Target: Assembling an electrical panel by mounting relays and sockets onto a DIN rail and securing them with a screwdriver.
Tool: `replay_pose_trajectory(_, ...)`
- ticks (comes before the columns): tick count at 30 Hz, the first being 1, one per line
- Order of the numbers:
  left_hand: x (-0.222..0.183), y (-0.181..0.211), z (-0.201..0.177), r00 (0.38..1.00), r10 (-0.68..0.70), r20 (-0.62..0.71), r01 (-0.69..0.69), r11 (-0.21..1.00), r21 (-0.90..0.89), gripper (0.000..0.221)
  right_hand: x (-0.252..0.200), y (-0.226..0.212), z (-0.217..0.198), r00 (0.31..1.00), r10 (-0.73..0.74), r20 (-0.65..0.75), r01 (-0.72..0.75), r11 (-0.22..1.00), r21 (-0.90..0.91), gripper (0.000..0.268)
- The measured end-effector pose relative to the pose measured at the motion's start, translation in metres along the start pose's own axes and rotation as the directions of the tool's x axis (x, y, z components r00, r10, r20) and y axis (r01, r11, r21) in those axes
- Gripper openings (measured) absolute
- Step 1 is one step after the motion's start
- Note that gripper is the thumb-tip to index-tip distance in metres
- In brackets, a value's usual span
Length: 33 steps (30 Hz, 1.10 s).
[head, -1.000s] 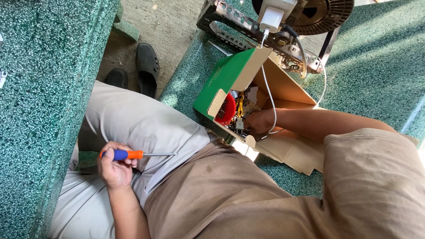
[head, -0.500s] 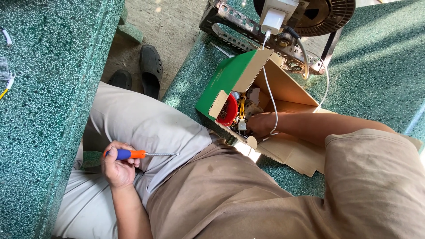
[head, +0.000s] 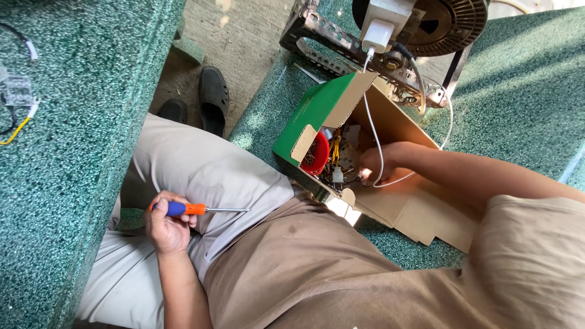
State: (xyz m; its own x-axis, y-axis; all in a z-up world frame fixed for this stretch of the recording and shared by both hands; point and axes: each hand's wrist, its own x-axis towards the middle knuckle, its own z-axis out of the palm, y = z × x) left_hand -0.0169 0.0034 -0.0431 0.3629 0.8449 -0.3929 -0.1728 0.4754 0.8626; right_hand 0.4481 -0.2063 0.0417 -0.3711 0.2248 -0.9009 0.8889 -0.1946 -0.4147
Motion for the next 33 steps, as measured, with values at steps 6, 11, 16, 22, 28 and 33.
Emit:
replay_pose_trajectory(6, -0.001, 0.008, 0.009, 1.000, -0.017, -0.015, 0.018, 1.000, 0.013, 0.047, -0.045, 0.021, -0.024, 0.973, 0.227, 0.034, -0.228, 0.944, 0.238, 0.014)
replay_pose_trajectory(11, -0.002, 0.013, 0.013, 0.998, 0.046, -0.049, -0.047, 0.999, -0.025, 0.045, -0.057, 0.018, -0.024, 0.955, 0.289, -0.073, -0.252, 0.913, 0.322, 0.012)
replay_pose_trajectory(16, -0.002, 0.006, 0.008, 1.000, 0.003, -0.014, -0.003, 1.000, 0.004, 0.046, -0.032, 0.025, -0.017, 0.950, 0.210, -0.232, -0.144, 0.952, 0.271, 0.011)
replay_pose_trajectory(22, -0.006, 0.006, 0.008, 1.000, -0.002, -0.005, 0.002, 0.999, 0.039, 0.045, 0.028, 0.077, 0.024, 0.974, -0.028, -0.226, -0.042, 0.953, -0.299, 0.024)
replay_pose_trajectory(28, 0.001, -0.007, -0.010, 0.997, -0.066, -0.047, 0.067, 0.998, 0.016, 0.045, 0.044, 0.067, 0.029, 0.982, 0.032, -0.186, -0.046, 0.997, -0.069, 0.034)
replay_pose_trajectory(33, 0.004, -0.010, -0.016, 0.992, -0.098, -0.081, 0.100, 0.995, 0.021, 0.046, 0.110, 0.101, 0.076, 0.969, -0.231, -0.084, 0.125, 0.758, -0.640, 0.025)
